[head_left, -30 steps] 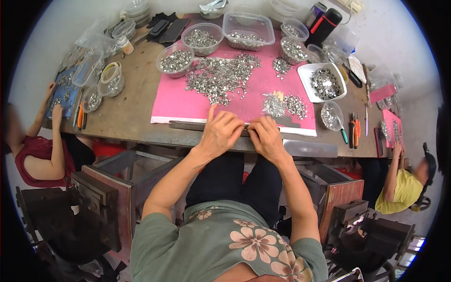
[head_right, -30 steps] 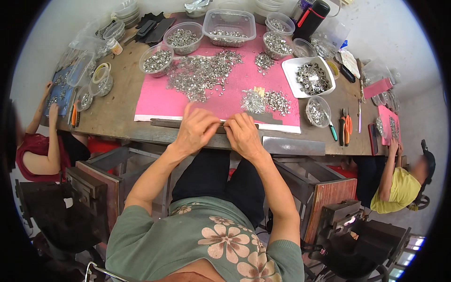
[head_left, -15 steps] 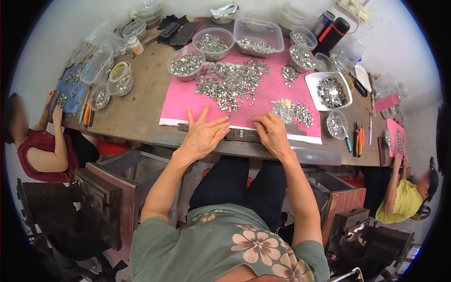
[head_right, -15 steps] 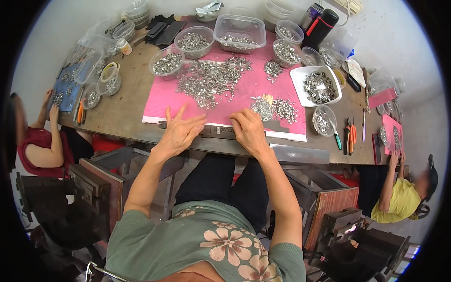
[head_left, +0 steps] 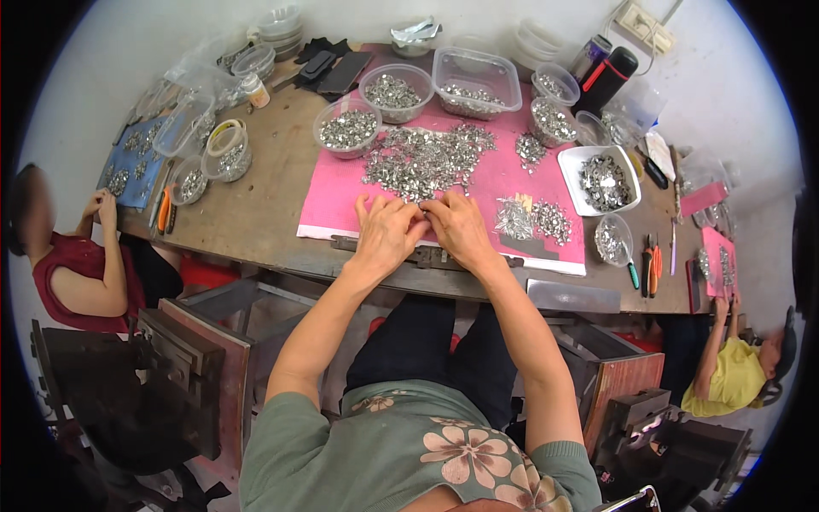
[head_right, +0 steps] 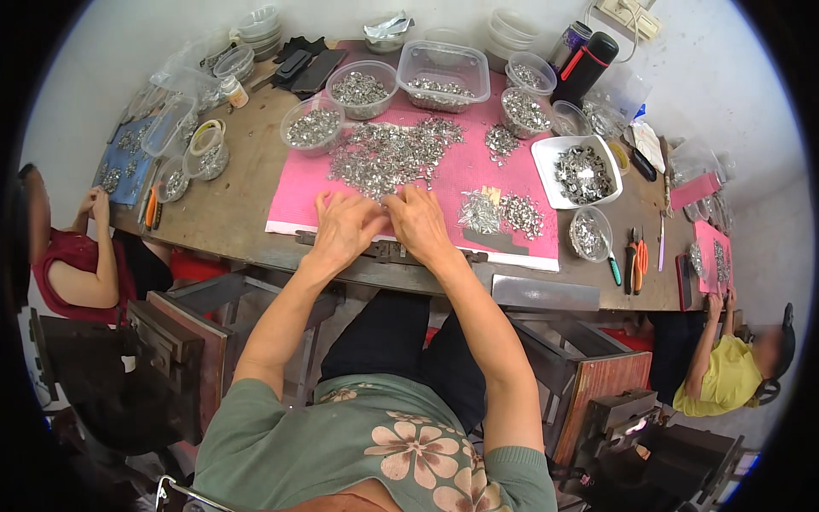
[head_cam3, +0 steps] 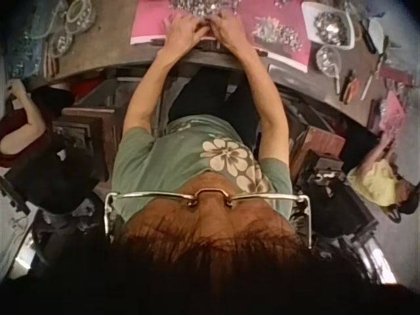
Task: The person arranges small metal pieces into a metal jig by hand, presses the jig using a manual wheel press machine, and resumes placing metal pieces into the jig.
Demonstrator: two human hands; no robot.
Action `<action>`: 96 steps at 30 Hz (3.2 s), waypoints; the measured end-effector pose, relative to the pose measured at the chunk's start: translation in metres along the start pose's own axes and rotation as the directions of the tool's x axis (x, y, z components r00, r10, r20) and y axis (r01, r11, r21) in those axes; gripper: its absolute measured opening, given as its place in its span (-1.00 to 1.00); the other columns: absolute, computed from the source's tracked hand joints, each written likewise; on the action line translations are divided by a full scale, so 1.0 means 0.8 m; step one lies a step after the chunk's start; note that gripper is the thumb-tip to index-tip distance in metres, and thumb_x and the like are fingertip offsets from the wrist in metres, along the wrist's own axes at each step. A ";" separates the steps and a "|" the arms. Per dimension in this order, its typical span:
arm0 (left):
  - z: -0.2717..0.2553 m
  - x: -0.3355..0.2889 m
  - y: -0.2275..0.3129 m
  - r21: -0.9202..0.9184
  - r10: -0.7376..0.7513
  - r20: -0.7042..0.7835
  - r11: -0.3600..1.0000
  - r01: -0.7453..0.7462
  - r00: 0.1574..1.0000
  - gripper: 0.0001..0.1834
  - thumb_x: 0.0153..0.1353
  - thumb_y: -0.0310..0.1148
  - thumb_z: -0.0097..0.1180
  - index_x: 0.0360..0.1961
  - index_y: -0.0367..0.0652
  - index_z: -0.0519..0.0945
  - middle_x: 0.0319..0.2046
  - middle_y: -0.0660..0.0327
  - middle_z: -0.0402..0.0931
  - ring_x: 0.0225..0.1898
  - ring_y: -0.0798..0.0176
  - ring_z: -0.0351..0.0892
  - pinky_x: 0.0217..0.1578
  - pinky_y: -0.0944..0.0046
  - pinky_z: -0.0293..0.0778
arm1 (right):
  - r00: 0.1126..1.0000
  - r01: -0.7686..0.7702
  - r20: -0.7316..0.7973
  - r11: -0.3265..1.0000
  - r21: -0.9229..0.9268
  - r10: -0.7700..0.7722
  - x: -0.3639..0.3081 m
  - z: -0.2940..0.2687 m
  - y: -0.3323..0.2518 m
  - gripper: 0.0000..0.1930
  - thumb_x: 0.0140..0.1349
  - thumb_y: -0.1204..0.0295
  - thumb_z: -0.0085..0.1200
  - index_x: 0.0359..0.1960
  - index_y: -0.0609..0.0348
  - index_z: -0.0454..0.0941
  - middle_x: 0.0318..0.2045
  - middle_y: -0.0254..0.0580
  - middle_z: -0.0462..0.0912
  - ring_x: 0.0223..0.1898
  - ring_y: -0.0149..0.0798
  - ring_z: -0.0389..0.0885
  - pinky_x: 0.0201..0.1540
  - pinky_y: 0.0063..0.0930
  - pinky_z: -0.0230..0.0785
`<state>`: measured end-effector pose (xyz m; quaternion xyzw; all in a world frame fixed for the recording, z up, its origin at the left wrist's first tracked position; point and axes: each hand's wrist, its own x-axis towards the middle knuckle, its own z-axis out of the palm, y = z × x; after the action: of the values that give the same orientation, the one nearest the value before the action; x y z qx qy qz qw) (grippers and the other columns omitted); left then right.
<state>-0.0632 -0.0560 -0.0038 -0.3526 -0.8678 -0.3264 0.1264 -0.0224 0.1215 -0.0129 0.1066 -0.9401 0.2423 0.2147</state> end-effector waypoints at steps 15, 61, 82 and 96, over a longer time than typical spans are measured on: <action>0.001 0.009 -0.009 0.027 0.052 -0.076 0.998 -0.050 0.996 -0.93 0.16 -0.35 0.31 -0.33 -0.01 0.68 -0.38 0.28 0.60 -0.19 0.12 0.53 0.19 -0.25 0.11 | 1.000 0.009 0.025 1.000 -0.028 -0.009 -0.008 -0.016 -0.004 -0.87 0.25 0.51 0.17 -0.18 0.08 0.66 -0.37 -0.17 0.53 -0.30 -0.07 0.54 -0.18 -0.21 0.28; 0.001 0.005 0.026 -0.102 0.095 -0.032 0.990 -0.098 0.995 -0.94 0.16 -0.42 0.28 -0.35 -0.07 0.62 -0.40 0.32 0.55 -0.23 0.19 0.52 0.21 -0.22 0.09 | 0.995 0.017 -0.100 0.999 -0.036 -0.021 -0.103 -0.080 -0.009 -0.88 0.15 0.59 0.23 -0.31 0.16 0.55 -0.28 -0.22 0.53 -0.20 -0.08 0.48 -0.11 -0.22 0.27; 0.040 -0.007 0.075 -0.202 0.325 0.067 0.930 -0.306 0.943 -0.91 0.13 -0.46 0.28 -0.33 -0.12 0.62 -0.32 0.25 0.55 -0.16 0.14 0.54 0.25 -0.27 0.18 | 0.866 -0.235 -0.399 0.950 0.207 0.301 -0.136 -0.082 0.011 -0.86 0.17 0.69 0.20 -0.24 0.25 0.61 -0.32 -0.13 0.65 -0.26 -0.07 0.58 -0.12 -0.28 0.41; 0.039 -0.016 0.067 -0.168 0.244 -0.021 0.955 -0.244 0.970 -0.70 0.19 -0.31 0.35 -0.07 -0.13 0.66 -0.20 0.20 0.61 -0.04 0.10 0.56 0.34 -0.23 0.14 | 0.886 -0.210 -0.380 0.961 0.181 0.265 -0.132 -0.088 0.012 -0.83 0.16 0.68 0.17 -0.21 0.24 0.63 -0.28 -0.12 0.66 -0.23 -0.06 0.60 -0.10 -0.25 0.41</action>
<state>-0.0165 -0.0133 -0.0074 -0.4663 -0.7868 -0.3810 0.1354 0.0932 0.1749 -0.0096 -0.0469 -0.8636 0.3462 0.3635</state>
